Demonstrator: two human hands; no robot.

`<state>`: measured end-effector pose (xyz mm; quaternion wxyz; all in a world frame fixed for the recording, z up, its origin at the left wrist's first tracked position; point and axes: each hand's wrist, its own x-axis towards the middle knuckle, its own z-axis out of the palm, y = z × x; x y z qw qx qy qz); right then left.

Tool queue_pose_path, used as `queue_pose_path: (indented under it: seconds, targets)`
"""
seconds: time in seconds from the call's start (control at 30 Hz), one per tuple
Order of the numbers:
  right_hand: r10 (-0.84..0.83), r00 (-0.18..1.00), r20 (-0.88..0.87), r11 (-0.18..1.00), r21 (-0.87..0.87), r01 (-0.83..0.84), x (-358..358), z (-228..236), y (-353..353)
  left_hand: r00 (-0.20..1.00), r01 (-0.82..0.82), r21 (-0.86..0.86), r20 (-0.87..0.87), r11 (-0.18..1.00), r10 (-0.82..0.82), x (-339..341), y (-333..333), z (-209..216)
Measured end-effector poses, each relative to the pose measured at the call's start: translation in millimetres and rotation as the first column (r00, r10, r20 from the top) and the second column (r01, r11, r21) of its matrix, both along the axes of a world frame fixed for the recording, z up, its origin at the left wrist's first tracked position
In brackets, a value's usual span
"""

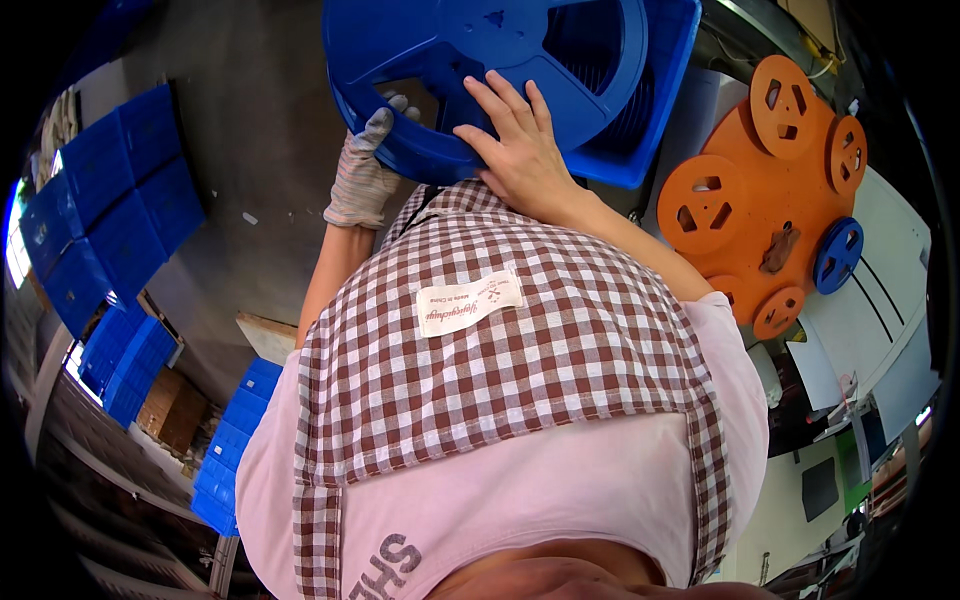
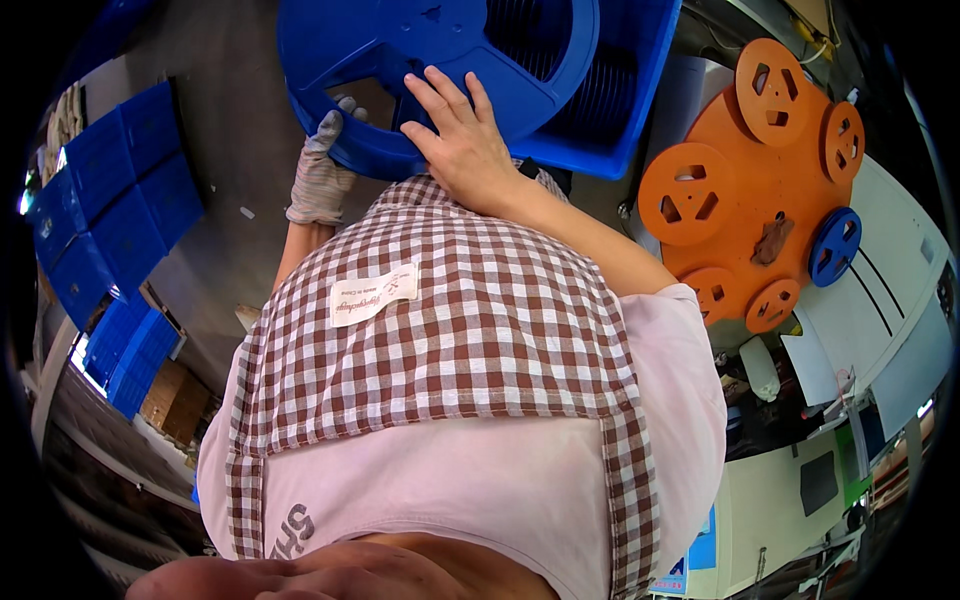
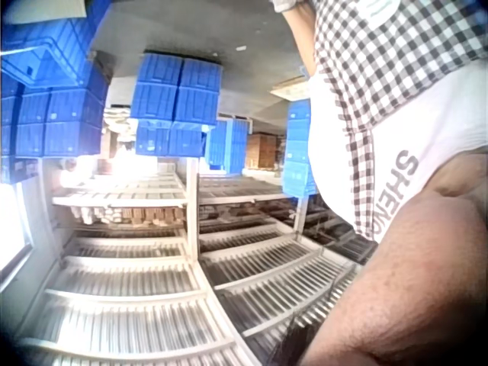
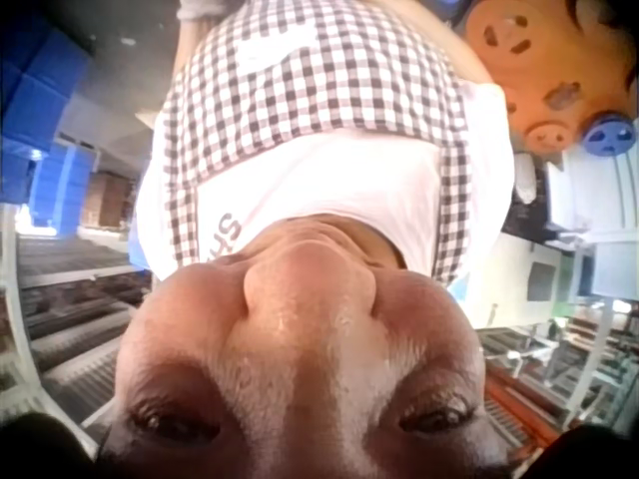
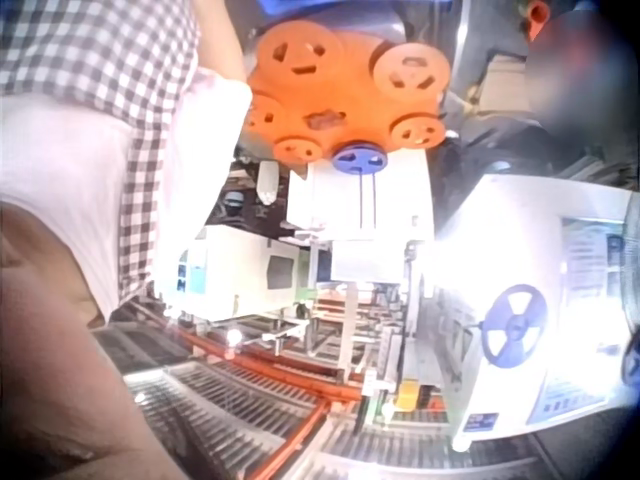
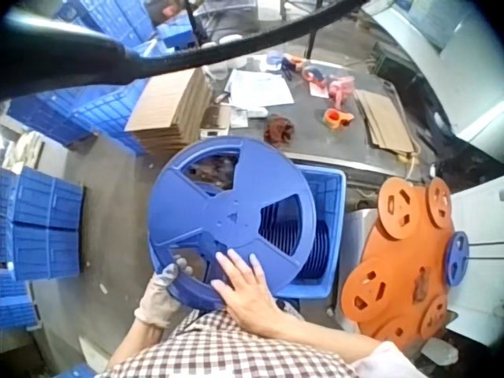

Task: The person picks up blue plastic reels by hand, occasionally snaps components together, and places the reels into a blue container.

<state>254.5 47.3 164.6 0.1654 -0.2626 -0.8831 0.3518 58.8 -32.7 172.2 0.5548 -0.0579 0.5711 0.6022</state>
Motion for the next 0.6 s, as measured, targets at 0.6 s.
queue_pose_path:
  seconds: [0.6]
  targets:
    - [-0.942,0.281,0.186,-0.159,-0.981,0.115,185,-120,79,0.996,0.011,-0.039,-0.090,0.999,-0.014,-35,-14,5]
